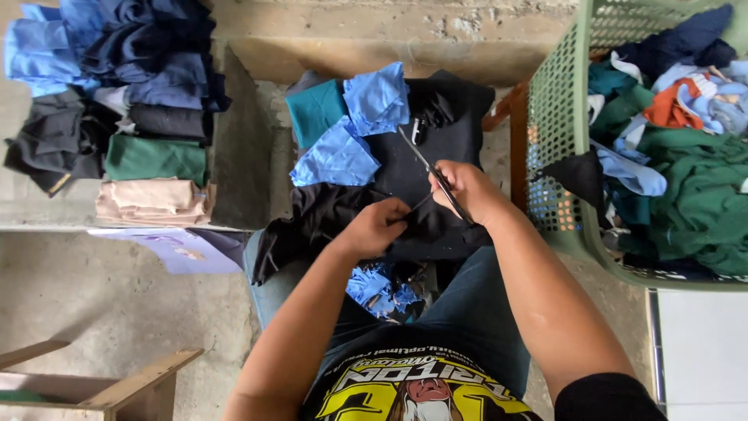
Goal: The person sits cross-legged on a chair and uses scissors to cut a piece of black fabric held in their hands. They repeatedly trim the edges and fold the fabric to make precise cuts, with piles of other fabrics visible nearby.
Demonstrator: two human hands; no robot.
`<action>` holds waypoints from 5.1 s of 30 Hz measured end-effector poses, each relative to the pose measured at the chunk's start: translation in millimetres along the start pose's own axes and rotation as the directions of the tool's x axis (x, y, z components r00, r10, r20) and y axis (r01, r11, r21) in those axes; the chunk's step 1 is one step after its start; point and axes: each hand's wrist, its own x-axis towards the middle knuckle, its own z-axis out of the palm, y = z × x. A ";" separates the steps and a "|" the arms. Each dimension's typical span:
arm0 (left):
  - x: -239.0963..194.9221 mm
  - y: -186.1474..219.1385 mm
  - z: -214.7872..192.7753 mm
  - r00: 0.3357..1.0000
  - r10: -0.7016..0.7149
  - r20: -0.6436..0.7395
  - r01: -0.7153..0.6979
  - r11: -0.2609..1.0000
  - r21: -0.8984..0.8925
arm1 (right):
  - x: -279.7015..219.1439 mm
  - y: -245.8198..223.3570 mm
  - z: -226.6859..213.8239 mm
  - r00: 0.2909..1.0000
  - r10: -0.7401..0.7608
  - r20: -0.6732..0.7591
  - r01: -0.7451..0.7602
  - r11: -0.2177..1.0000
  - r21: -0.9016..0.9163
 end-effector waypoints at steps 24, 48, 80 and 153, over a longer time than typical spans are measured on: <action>-57.2 -20.6 -42.2 0.997 -0.016 -0.075 -0.027 0.845 -0.534 | -82.6 106.7 13.0 0.809 0.060 0.585 -0.142 0.985 0.096; -77.2 80.8 -79.8 0.995 -0.103 0.013 0.103 0.994 0.048 | -95.3 98.2 70.3 0.781 -0.042 0.623 -0.051 0.990 0.130; -83.1 -12.7 -49.8 0.962 -0.239 -0.133 0.143 0.855 -0.499 | -78.6 71.5 138.6 0.857 -0.232 0.459 -0.061 0.840 0.539; -100.8 -2.8 -18.6 0.899 -0.246 -0.361 0.298 0.950 0.095 | -78.9 10.9 107.7 0.970 0.241 0.042 -0.241 0.970 0.008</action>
